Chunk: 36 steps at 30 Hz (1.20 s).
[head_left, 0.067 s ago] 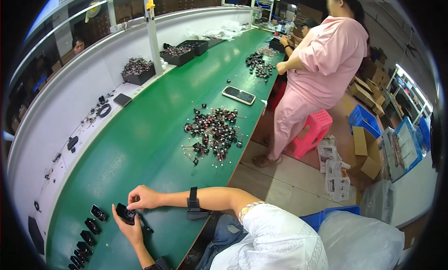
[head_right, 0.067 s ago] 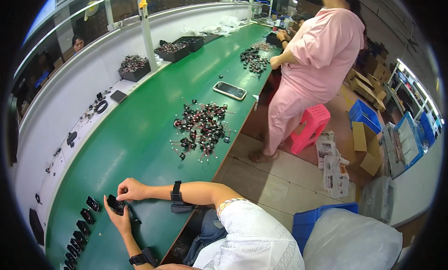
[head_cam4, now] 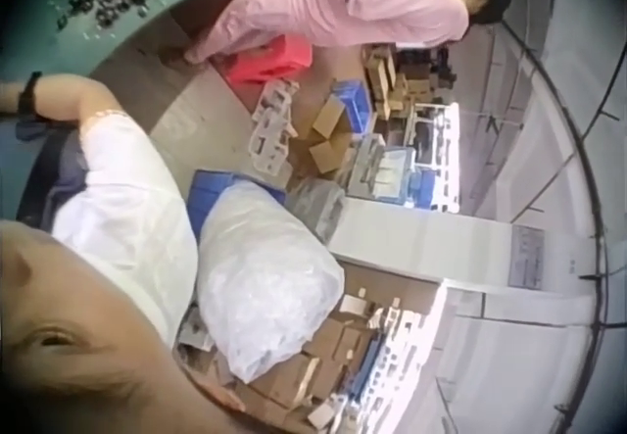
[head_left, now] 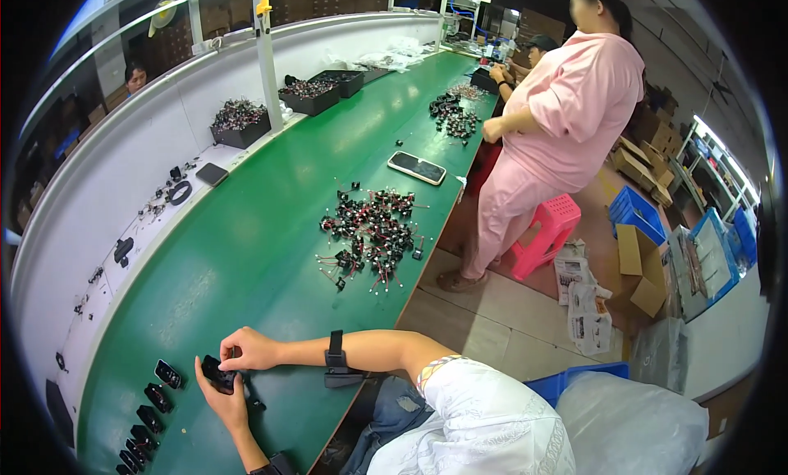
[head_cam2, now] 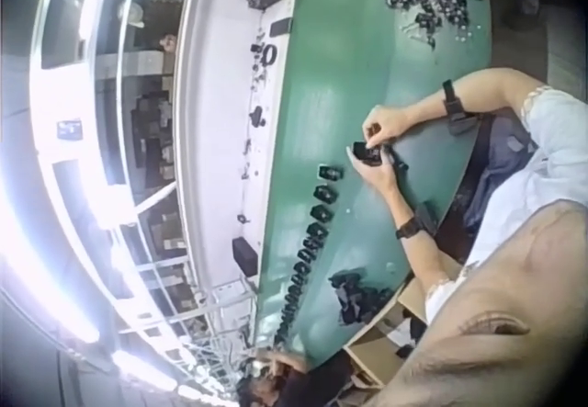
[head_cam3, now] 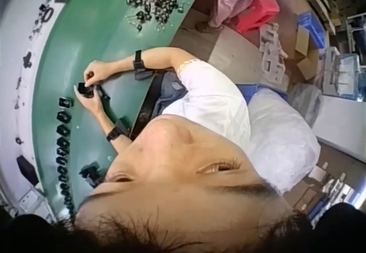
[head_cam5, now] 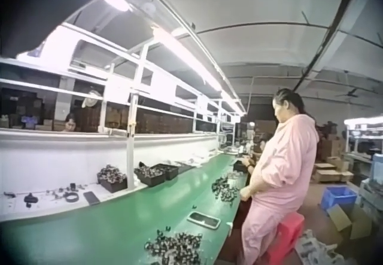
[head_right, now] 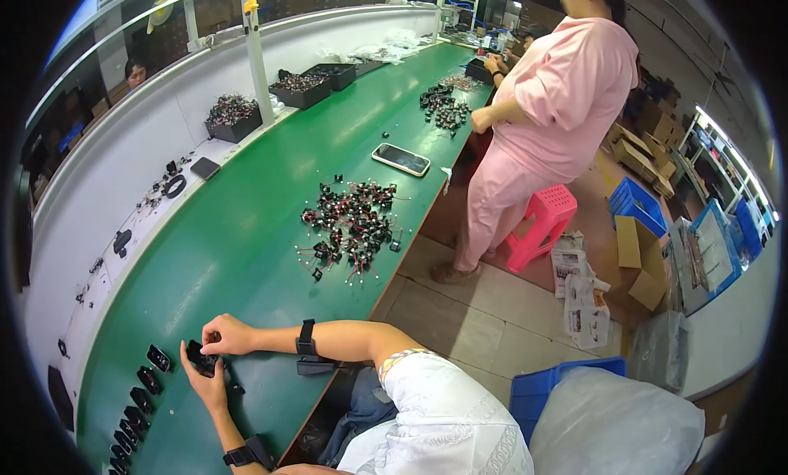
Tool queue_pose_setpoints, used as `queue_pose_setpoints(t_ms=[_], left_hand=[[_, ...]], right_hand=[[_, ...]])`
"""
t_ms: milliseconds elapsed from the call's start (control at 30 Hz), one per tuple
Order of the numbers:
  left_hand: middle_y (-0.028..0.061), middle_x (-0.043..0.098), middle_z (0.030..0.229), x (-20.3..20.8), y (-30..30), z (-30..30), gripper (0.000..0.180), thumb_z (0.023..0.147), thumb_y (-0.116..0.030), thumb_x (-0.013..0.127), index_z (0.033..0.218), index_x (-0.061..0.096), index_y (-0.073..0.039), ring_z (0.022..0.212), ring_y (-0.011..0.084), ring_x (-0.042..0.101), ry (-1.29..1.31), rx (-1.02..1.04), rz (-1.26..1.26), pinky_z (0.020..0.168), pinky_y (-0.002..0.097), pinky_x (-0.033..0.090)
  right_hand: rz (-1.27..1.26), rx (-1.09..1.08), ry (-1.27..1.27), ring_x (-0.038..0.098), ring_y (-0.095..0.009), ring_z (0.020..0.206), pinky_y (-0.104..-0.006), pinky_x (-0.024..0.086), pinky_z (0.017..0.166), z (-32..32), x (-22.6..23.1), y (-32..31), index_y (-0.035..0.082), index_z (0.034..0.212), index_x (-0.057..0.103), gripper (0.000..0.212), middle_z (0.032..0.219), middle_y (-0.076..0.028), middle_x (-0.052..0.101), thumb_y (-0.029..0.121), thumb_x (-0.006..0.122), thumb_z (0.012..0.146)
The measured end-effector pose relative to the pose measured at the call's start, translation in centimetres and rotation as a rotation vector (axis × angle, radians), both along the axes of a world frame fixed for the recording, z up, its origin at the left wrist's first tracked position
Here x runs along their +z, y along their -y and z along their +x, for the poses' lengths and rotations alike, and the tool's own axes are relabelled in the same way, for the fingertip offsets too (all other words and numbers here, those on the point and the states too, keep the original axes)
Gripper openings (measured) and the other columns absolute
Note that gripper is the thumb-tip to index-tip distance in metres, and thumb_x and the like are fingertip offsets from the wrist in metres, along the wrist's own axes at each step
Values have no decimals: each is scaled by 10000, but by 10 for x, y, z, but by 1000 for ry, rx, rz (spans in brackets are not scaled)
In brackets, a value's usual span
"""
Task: The person picks up a device housing and a small electronic component by hand, inserts the component into the housing, and presses it into place. They then pick up a cover, snap it onto the housing, and place the assembled unit onto the green workbench.
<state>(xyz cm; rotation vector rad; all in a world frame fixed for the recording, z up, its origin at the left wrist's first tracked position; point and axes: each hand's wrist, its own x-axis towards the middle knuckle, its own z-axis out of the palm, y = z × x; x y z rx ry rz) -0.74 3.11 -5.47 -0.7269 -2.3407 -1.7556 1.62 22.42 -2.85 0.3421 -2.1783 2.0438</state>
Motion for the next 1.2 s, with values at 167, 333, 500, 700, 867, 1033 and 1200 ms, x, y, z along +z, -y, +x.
queue_pose_setpoints(t_ms=[167, 333, 500, 700, 867, 1033, 1200], left_hand=[[144, 557, 1344, 20, -12, 14, 866, 715, -38, 840, 1493, 460, -43, 1213, 305, 573, -34, -34, -159, 1046, 399, 450], [171, 573, 1292, 17, -15, 17, 842, 686, -83, 874, 1443, 507, -36, 1184, 359, 577, -226, -71, -247, 1015, 421, 460], [120, 596, 1248, 24, -21, 27, 897, 659, -59, 901, 1460, 500, -54, 1072, 250, 595, 1, 2, -65, 957, 368, 497], [143, 596, 1269, 26, -14, 19, 830, 674, -75, 893, 1412, 516, -36, 1134, 293, 598, -77, -5, -220, 984, 383, 483], [154, 611, 1297, 22, -7, 16, 831, 696, -29, 872, 1434, 489, -40, 1203, 287, 601, -56, -13, -115, 1055, 387, 461], [148, 620, 1272, 15, -12, 18, 842, 712, -45, 885, 1446, 471, -55, 1153, 259, 617, 20, -21, -79, 1016, 381, 489], [164, 623, 1279, 23, -17, 23, 857, 673, -34, 886, 1433, 490, -44, 1151, 323, 625, 41, -55, -138, 1008, 403, 491]], right_hand=[[112, -105, -188, 685, -185, 685, -328, 546, 649, 5, -9, -6, -12, 865, 709, 230, 748, -111, 720, 204, 785, 846], [263, -9, -275, 691, -208, 668, -337, 553, 641, 8, -18, -13, 12, 840, 743, 173, 750, -124, 721, 178, 784, 809], [251, 50, -394, 673, -238, 625, -359, 543, 596, 7, -19, -19, 43, 810, 741, 98, 744, -102, 666, 130, 779, 782], [248, -53, -444, 676, -238, 642, -366, 548, 605, 12, -9, -13, 13, 839, 681, 94, 732, -99, 641, 96, 723, 823], [35, -79, -400, 669, -230, 642, -359, 548, 619, 14, -2, -3, 19, 868, 664, 94, 732, -92, 642, 94, 715, 844], [75, -75, -251, 709, -186, 719, -311, 576, 675, 18, -10, -12, 7, 928, 700, 100, 803, -96, 697, 88, 712, 871], [49, -111, -225, 743, -195, 807, -314, 617, 735, 12, -9, -22, -18, 930, 728, 87, 983, -123, 684, 47, 720, 871]])
